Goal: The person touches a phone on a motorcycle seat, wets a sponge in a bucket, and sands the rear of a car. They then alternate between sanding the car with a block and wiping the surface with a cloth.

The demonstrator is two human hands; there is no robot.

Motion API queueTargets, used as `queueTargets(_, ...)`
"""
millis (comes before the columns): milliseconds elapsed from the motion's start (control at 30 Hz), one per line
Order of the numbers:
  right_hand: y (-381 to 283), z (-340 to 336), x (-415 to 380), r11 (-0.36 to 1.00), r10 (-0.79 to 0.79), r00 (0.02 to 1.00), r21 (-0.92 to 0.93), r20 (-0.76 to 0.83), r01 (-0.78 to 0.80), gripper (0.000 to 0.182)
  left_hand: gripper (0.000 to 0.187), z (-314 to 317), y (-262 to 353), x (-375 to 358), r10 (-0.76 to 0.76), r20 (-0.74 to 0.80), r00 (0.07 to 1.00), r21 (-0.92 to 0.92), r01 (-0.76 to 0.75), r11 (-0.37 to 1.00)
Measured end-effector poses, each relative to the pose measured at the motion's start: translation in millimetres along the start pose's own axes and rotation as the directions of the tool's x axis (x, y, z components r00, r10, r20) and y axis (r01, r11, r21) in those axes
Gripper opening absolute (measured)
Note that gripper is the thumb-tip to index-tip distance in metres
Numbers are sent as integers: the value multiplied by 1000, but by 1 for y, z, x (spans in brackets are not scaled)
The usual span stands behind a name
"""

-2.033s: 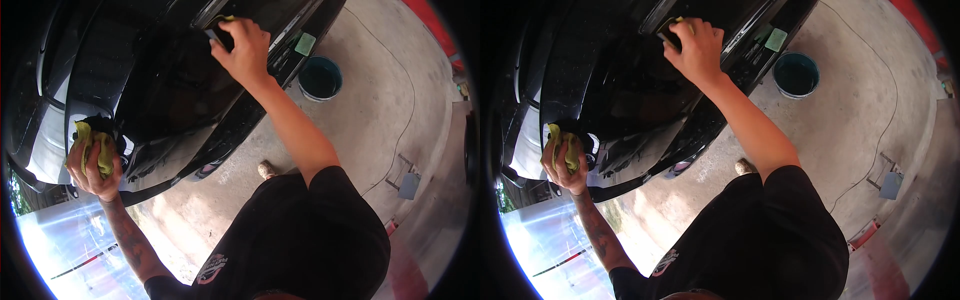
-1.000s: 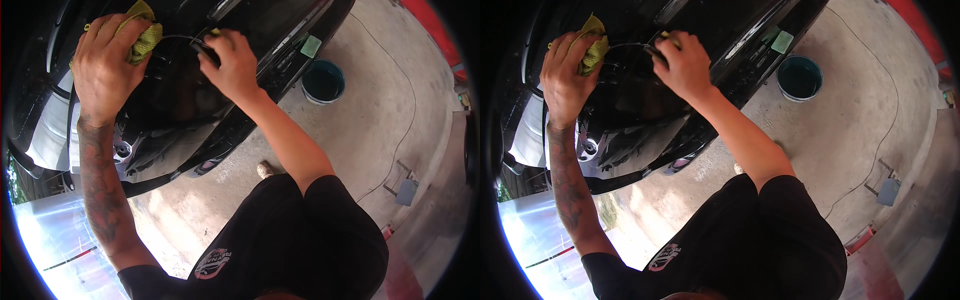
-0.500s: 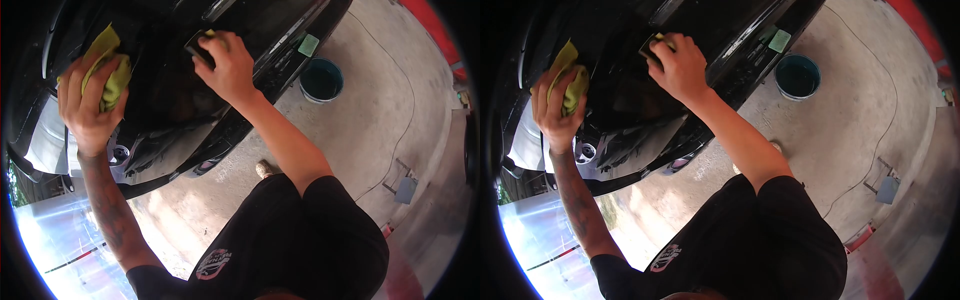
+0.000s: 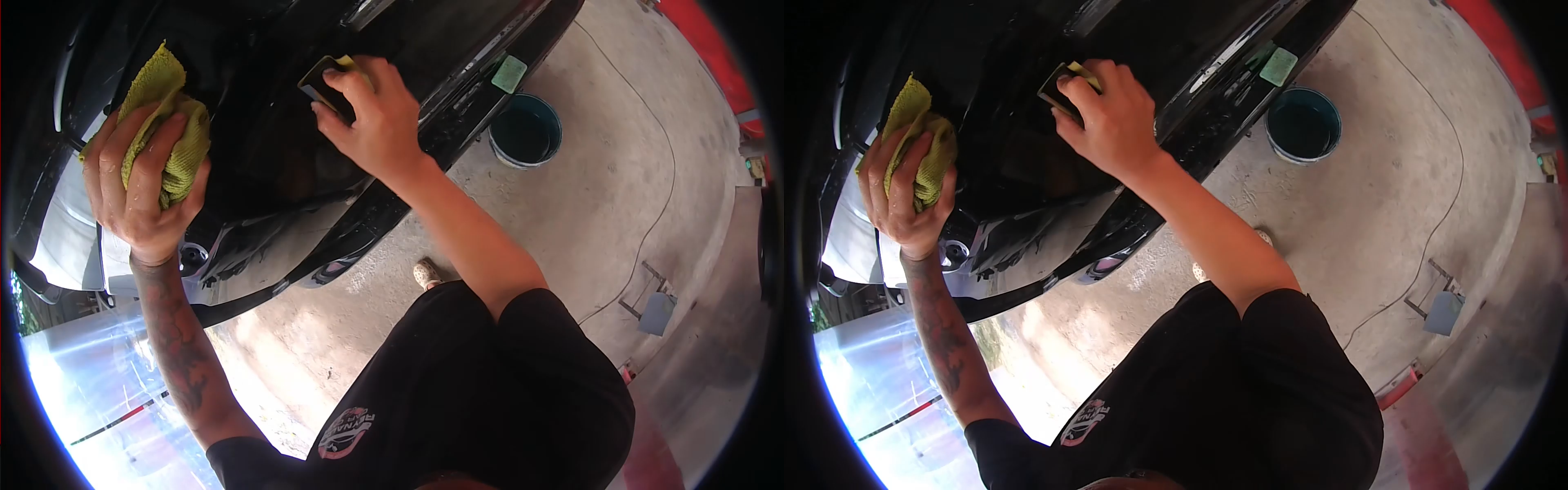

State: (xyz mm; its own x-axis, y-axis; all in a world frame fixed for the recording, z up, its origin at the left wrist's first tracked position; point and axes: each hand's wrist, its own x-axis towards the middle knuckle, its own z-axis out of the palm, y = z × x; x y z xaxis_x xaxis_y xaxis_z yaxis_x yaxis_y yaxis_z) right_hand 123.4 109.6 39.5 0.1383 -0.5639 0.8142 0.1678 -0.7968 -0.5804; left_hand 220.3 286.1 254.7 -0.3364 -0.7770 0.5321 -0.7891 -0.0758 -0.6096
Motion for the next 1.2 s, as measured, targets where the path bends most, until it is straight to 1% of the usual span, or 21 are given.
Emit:
queueTargets(100,17,4,11,995,96,989,16,-115,-94,42,41,1,1,-1,-8,-1,1000,15,8,1000)
queueTargets(133,14,5,10,991,132,985,19,-115,-131,41,41,0,0,-1,-6,2,1000,14,6,1000)
queueTargets(233,-5,1,-1,999,50,998,5,-42,-50,40,41,1,-1,0,1,6,1000,10,-1,1000)
queueTargets(267,-7,2,-6,997,63,998,42,13,-63,39,41,0,0,0,1,7,1000,6,-1,1000)
queueTargets(367,6,-3,4,1000,-10,1000,-23,-22,9,40,41,1,-1,-1,5,4,1000,9,-5,1000)
queueTargets(400,10,0,8,1000,23,996,-10,-90,-25,39,41,1,-1,-1,5,3,1000,15,-5,1000)
queueTargets(500,4,1,4,994,107,992,15,-65,-106,39,42,0,-1,-1,8,9,1000,1,-8,1000)
queueTargets(533,-2,0,-2,999,41,998,-6,-44,-41,41,42,0,-1,-1,6,8,1000,2,-6,1000)
queueTargets(567,-8,-2,-8,1000,9,1000,-12,17,-8,43,42,0,0,0,6,6,1000,2,-6,1000)
queueTargets(633,-9,-8,-7,1000,-2,994,8,106,1,44,41,1,0,0,4,2,1000,0,-4,1000)
queueTargets(733,3,-6,4,999,12,1000,-31,-8,-13,45,41,0,-1,-2,1,2,1000,1,-1,1000)
queueTargets(833,-6,1,-1,996,92,995,-10,-38,-92,44,40,0,0,-1,2,4,1000,2,-2,1000)
queueTargets(967,-4,-6,-2,998,-37,998,-46,47,39,42,40,1,-1,-1,8,5,1000,7,-8,1000)
queueTargets(1100,4,9,-1,997,58,992,-47,-109,-64,48,40,0,-2,-2,11,0,1000,-13,-11,1000)
queueTargets(1133,0,10,-5,997,73,993,-16,-93,-75,49,40,0,-2,-2,7,2,1000,-6,-7,1000)
queueTargets(1200,-3,6,-7,1000,8,999,-23,-31,-9,48,40,1,-1,-2,3,3,1000,3,-3,1000)
